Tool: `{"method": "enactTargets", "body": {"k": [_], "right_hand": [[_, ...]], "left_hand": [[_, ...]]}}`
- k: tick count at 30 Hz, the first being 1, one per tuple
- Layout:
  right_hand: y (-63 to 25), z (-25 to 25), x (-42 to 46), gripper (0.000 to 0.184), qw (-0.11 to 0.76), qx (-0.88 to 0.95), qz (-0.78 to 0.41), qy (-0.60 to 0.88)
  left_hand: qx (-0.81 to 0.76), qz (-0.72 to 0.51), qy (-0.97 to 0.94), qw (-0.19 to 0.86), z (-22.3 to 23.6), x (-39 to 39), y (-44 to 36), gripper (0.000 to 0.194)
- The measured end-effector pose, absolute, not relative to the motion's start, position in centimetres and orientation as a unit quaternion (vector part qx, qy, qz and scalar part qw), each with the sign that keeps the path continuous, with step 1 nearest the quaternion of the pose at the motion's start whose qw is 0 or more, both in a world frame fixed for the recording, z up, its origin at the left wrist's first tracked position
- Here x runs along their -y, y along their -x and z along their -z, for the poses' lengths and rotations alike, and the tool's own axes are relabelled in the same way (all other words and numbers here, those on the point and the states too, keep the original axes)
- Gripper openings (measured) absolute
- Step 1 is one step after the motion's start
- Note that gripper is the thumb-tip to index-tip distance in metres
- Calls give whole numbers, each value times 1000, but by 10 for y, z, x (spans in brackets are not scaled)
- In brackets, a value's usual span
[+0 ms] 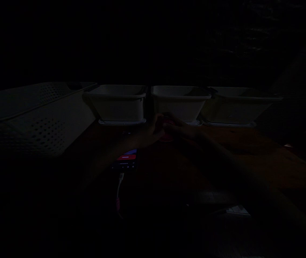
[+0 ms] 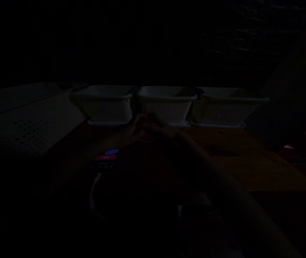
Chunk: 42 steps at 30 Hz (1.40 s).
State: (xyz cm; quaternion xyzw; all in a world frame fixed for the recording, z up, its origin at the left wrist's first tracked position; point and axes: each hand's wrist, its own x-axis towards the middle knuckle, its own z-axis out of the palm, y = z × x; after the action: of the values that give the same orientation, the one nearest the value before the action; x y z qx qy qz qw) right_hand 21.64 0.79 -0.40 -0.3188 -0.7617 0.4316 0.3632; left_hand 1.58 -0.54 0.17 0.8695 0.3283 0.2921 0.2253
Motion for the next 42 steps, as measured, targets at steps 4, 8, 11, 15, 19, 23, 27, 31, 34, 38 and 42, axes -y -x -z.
{"method": "enactTargets", "body": {"k": [4,8,11,15,19,23,27,31,34,38,42], "right_hand": [[-217,3,-7,55,361,767,-427,315],[-218,5,-10,56,361,767,-430,311],[-218,6,-11,58,364,768,-430,306],[-217,5,-10,57,361,769,-427,309],[-217,5,-10,59,359,766,-431,315],[-218,6,-11,59,358,771,-424,313],[-219,5,-11,60,347,781,-417,310],[-219,3,-11,61,348,784,-410,310],[-219,2,-12,59,350,779,-415,315],[-220,3,-13,62,363,760,-425,332],[-223,2,-15,57,367,745,-446,333]], "left_hand": [[-328,-292,-868,231,1,2,-15,52],[-324,-296,-871,222,2,0,-16,52],[-326,-292,-871,224,2,1,-16,52],[-328,-297,-867,228,3,0,-16,53],[-325,-297,-868,229,4,-1,-15,54],[-306,-306,-875,218,2,1,-16,50],[-325,-294,-870,226,0,3,-16,53],[-324,-292,-869,234,2,-2,-13,56],[-321,-289,-868,244,3,-9,-11,58],[-300,-301,-857,290,4,-19,-10,53],[-325,-303,-829,339,1,-25,-8,50]]}}
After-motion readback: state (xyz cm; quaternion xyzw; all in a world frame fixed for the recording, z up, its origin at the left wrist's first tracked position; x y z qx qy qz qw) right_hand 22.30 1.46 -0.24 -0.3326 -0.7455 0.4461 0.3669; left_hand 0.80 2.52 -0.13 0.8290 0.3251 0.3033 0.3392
